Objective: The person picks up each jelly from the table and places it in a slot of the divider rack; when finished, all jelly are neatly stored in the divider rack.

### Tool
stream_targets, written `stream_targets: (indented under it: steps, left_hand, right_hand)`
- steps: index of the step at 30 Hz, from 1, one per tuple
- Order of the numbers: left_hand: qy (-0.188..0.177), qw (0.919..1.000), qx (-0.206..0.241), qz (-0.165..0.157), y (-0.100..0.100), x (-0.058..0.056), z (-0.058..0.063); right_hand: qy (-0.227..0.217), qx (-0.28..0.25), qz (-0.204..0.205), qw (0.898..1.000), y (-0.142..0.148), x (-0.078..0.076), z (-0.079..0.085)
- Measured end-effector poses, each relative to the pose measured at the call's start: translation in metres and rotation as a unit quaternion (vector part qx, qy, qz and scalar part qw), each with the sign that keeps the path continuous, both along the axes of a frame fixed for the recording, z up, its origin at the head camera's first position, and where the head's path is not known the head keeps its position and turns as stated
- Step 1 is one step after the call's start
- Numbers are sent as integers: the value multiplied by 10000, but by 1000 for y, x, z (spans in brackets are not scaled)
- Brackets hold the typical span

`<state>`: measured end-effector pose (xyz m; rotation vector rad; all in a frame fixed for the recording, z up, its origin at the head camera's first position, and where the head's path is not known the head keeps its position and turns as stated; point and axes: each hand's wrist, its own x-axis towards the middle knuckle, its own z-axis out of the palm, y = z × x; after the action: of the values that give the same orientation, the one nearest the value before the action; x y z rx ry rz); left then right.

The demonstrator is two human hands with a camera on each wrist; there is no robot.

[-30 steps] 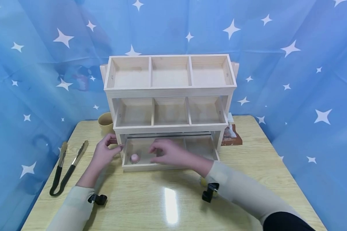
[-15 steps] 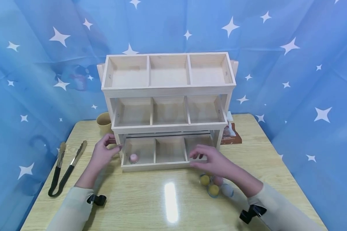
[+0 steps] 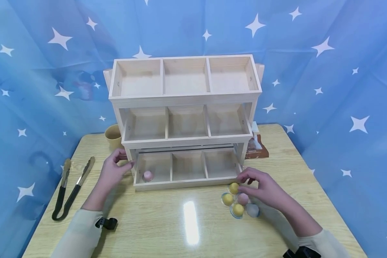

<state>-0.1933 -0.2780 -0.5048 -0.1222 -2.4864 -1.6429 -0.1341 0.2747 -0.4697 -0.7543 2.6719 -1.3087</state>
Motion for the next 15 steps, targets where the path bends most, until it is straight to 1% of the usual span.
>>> stream_targets:
  steps: [4, 8, 11, 15]
  left_hand:
    - [11, 10000, -17, -11, -1, -1, 0]
    - [-26, 9999, -96, 17, 0, 1, 3]
    - [-74, 9999, -131, 41, 0, 2, 4]
    - [-88, 9999, -115, 24, 0, 2, 2]
  right_hand:
    - [-149, -6, -13, 9999, 10, 3, -7]
    - [-251, -99, 68, 9996, 16, 7, -15]
    - [-454, -107, 59, 9989, 18, 9, -20]
    - [-738, -66, 56, 9972, 19, 10, -25]
